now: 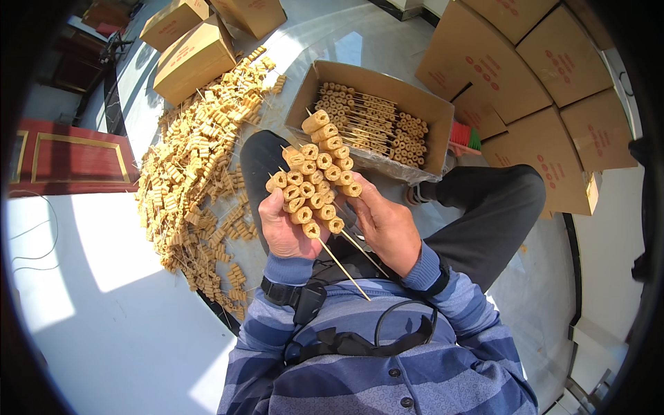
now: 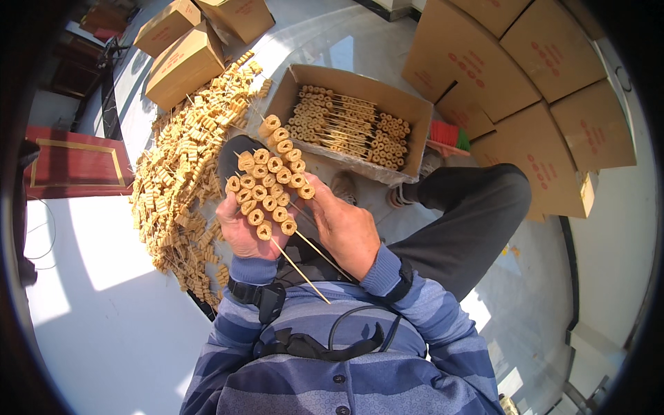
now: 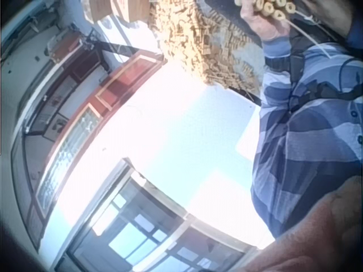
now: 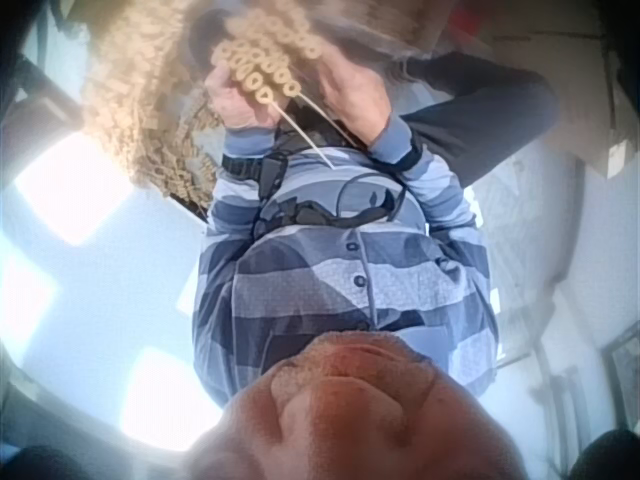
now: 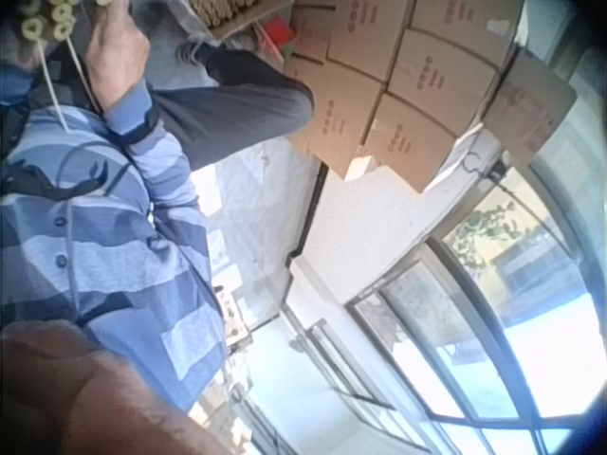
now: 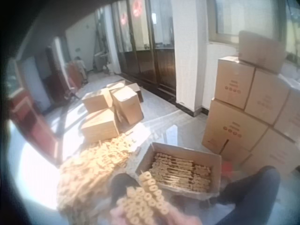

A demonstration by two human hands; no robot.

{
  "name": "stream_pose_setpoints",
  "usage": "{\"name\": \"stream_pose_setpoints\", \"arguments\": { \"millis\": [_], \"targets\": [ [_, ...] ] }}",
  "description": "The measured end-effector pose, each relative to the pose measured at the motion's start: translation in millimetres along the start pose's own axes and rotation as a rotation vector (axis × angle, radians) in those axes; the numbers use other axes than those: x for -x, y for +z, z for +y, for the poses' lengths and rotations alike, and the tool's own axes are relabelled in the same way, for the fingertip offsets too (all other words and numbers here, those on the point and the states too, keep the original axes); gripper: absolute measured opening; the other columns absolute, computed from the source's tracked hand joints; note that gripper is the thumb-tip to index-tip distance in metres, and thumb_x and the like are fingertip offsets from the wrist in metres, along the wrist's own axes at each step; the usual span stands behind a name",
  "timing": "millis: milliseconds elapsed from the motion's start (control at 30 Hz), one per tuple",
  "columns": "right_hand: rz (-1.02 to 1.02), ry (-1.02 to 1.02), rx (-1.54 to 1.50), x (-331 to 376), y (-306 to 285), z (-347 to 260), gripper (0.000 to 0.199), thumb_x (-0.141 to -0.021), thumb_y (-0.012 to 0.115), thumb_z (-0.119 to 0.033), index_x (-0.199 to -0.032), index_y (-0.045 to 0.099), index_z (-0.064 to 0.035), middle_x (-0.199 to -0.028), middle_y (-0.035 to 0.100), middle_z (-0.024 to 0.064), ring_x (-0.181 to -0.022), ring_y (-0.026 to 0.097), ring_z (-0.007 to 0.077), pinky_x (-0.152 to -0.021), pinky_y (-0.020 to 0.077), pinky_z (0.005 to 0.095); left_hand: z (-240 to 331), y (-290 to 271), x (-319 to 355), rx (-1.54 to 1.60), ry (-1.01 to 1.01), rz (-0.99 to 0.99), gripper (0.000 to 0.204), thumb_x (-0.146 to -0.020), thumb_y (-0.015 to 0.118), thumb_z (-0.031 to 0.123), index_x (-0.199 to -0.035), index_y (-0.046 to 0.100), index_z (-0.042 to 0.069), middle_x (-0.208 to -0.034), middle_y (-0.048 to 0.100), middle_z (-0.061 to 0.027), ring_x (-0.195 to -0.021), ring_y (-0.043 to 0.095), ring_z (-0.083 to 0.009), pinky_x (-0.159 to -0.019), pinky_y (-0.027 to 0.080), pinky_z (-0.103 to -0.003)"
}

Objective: The person sits on the floor and threads small ring-shaped food items onto wooden skewers. They gather loose pieces from the floor, align them on the sticks, and place the completed skewers into a cardboard box. The person then wraps the box contents in plastic and closes the box.

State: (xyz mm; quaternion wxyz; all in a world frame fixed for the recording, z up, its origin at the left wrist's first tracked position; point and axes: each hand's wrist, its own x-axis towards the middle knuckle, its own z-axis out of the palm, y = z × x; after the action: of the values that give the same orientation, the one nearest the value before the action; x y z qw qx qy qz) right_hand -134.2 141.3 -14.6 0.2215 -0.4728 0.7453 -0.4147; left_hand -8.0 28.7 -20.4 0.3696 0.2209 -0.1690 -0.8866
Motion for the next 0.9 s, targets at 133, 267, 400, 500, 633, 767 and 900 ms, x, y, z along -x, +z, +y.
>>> {"name": "stream_pose_setpoints", "arguments": {
  "millis": [133, 267, 400, 500, 633, 767, 900],
  "targets": [
    [-0.033, -0.021, 0.193, -3.2, -1.5, 0.7, 0.056, -0.095, 0.059, -0.012, -0.148, 0.043, -0.0123, -0.097, 0.070, 0.0157, -0.080, 0.069, 0.0341, -0.062, 0.0566, 0.0440, -1.3, -3.2, -2.3, 0.030, -0.032, -0.082, 0.076, -0.093, 0.053, 0.054, -0.148, 0.042, 0.003, -0.144, 0.052, -0.0195, -0.129, 0.054, -0.0385, -0.106, 0.045, -0.057],
    [-0.173, 0.044, -0.062, -3.0, -3.3, -3.9, 0.053, -0.102, 0.051, -0.023, -0.151, 0.035, -0.0089, -0.118, 0.066, 0.0205, -0.096, 0.068, 0.0406, -0.077, 0.0562, 0.0484, -1.6, -7.8, -4.4, 0.023, 0.015, -0.011, 0.074, -0.094, 0.052, 0.053, -0.148, 0.041, 0.003, -0.143, 0.053, -0.0179, -0.128, 0.055, -0.0354, -0.106, 0.045, -0.053],
    [-0.216, 0.285, -0.369, -8.0, -3.8, 2.0, 0.041, -0.106, 0.047, -0.028, -0.141, 0.049, -0.0073, -0.119, 0.067, 0.0228, -0.104, 0.067, 0.0408, -0.088, 0.0537, 0.0445, -0.8, -11.4, -6.0, 0.056, -0.026, -0.064, 0.070, -0.097, 0.050, 0.051, -0.146, 0.044, 0.002, -0.141, 0.055, -0.0176, -0.126, 0.057, -0.0342, -0.105, 0.047, -0.050],
    [-0.124, 0.140, -0.354, -12.1, -0.4, 5.7, 0.035, -0.107, 0.046, -0.028, -0.133, 0.054, -0.0068, -0.112, 0.069, 0.0225, -0.103, 0.067, 0.0395, -0.087, 0.0537, 0.0425, -1.7, -12.4, -7.8, 0.116, -0.070, -0.052, 0.067, -0.098, 0.048, 0.050, -0.143, 0.046, 0.000, -0.137, 0.058, -0.0189, -0.121, 0.060, -0.0359, -0.103, 0.049, -0.050],
    [-0.230, 0.357, -0.445, -11.7, -3.3, 0.6, 0.031, -0.108, 0.048, -0.026, -0.127, 0.056, -0.0030, -0.093, 0.065, 0.0099, -0.083, 0.064, 0.0157, -0.073, 0.0512, 0.0300, -4.0, -10.6, -8.5, 0.030, -0.065, 0.010, 0.068, -0.098, 0.048, 0.048, -0.144, 0.043, -0.002, -0.136, 0.058, -0.0213, -0.118, 0.061, -0.0380, -0.102, 0.050, -0.052],
    [-0.209, 0.376, -0.558, -12.6, -5.9, -6.7, 0.032, -0.105, 0.054, -0.028, -0.127, 0.055, -0.0045, -0.079, 0.058, 0.0017, -0.066, 0.053, 0.0072, -0.059, 0.0439, 0.0243, -2.6, -9.0, -8.6, 0.077, -0.061, -0.029, 0.068, -0.098, 0.047, 0.047, -0.145, 0.042, -0.002, -0.138, 0.056, -0.0212, -0.121, 0.060, -0.0379, -0.104, 0.049, -0.049],
    [-0.235, 0.375, -0.557, -12.8, -6.9, -5.8, 0.035, -0.103, 0.058, -0.027, -0.127, 0.055, -0.0019, -0.080, 0.066, 0.0074, -0.070, 0.064, 0.0122, -0.065, 0.0509, 0.0297, -1.8, -7.5, -8.3, 0.032, -0.039, 0.013, 0.067, -0.099, 0.047, 0.046, -0.146, 0.042, -0.002, -0.141, 0.055, -0.0200, -0.125, 0.058, -0.0364, -0.107, 0.047, -0.048]
  ]
}}
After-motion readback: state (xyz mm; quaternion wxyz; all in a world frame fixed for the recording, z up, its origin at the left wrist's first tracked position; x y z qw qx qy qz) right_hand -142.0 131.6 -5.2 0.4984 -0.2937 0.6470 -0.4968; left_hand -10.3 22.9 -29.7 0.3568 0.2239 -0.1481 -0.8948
